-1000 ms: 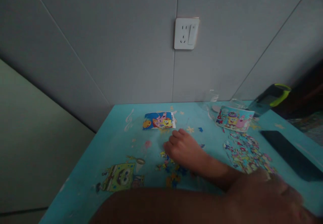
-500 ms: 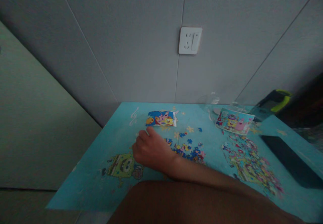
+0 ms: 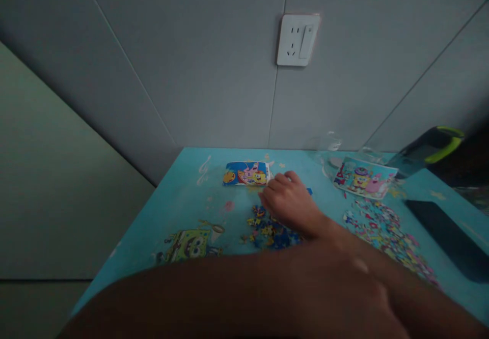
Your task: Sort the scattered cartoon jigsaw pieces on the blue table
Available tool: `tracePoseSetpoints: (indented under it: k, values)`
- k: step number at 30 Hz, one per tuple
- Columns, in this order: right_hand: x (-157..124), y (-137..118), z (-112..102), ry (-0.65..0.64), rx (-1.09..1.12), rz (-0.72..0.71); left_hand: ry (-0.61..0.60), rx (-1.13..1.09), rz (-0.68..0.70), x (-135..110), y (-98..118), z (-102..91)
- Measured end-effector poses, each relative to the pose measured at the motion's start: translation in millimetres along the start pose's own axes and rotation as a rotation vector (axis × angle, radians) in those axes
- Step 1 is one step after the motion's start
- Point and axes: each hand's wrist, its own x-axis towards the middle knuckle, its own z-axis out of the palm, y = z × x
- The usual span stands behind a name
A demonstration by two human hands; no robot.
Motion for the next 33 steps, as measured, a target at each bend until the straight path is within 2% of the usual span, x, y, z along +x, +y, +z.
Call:
tracePoseSetpoints:
  k: [2, 5, 6, 8, 11, 13, 19, 22, 25, 28, 33]
  values:
    - [-30, 20, 14, -0.084, 0.035, 0.101, 0.014, -0.008, 0.098, -38, -33, 3.8]
    - [-63, 44, 35, -0.105, 0.105, 0.150, 0.066, 0.162, -0.034, -91, -78, 24.5]
    - [-70, 49, 40, -0.100, 0.126, 0.146, 0.062, 0.189, -0.124, -104, -88, 32.8]
    - [-77, 56, 48, -0.107, 0.171, 0.114, 0.098, 0.210, -0.212, -121, -99, 46.6]
    - [-80, 61, 52, -0.149, 0.229, 0.048, 0.160, 0.150, -0.282, -129, -98, 53.5]
    - [-81, 62, 49, -0.177, 0.242, 0.027, 0.169, 0.090, -0.275, -130, -94, 51.9]
    - [-89, 59, 23, -0.207, 0.286, 0.054, 0.031, -0.006, -0.143, -135, -87, 56.3]
    - [-89, 51, 9, -0.214, 0.416, 0.080, -0.015, -0.029, -0.127, -136, -84, 59.7]
    - [-87, 44, 1, -0.314, 0.586, 0.044, -0.029, -0.056, -0.124, -135, -83, 58.0]
    - [-87, 40, 1, -0.394, 0.673, 0.021, -0.022, -0.068, -0.116, -136, -85, 54.5]
    - [-90, 39, 7, -0.386, 0.716, 0.035, -0.013, -0.079, -0.089, -136, -87, 52.2]
